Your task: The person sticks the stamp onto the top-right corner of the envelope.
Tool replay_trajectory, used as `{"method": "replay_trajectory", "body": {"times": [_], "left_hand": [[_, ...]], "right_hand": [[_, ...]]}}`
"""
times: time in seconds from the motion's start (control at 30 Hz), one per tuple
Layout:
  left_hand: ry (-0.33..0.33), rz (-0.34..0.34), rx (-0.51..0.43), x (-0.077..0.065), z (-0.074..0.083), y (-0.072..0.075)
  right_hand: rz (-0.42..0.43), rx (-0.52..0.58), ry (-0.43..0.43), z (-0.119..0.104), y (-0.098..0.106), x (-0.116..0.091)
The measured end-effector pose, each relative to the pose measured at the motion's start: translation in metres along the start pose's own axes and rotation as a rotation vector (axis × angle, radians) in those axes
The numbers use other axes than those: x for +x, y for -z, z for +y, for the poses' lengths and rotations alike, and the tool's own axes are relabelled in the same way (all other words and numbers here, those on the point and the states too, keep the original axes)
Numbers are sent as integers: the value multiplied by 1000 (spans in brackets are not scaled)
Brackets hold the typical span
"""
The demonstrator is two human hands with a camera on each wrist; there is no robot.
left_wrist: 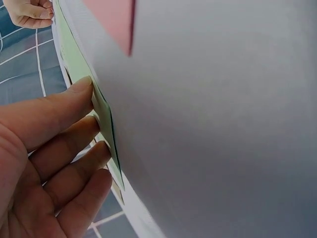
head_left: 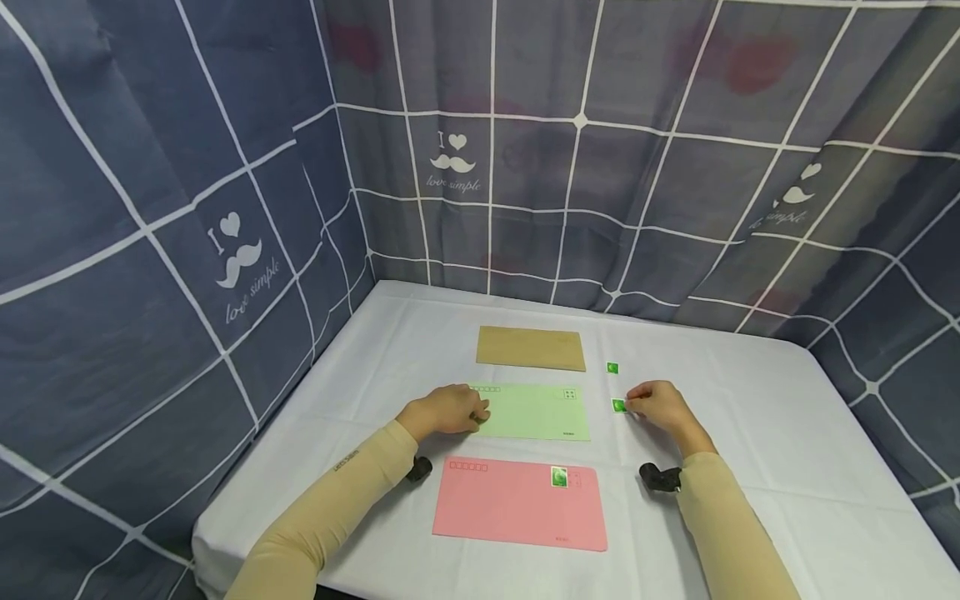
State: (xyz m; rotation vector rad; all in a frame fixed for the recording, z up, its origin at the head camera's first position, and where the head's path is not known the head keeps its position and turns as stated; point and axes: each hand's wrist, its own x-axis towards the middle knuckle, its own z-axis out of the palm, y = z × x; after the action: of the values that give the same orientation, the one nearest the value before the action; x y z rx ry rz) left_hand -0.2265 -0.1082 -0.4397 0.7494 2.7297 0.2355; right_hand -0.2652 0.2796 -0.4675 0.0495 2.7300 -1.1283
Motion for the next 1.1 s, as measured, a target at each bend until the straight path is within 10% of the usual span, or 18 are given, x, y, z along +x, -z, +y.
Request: {"method": "replay_trajectory", "body": {"times": [1.1], "left_hand": [[12, -3, 3, -1, 3, 0]], "right_hand": [[8, -132, 29, -5, -4, 8]]}}
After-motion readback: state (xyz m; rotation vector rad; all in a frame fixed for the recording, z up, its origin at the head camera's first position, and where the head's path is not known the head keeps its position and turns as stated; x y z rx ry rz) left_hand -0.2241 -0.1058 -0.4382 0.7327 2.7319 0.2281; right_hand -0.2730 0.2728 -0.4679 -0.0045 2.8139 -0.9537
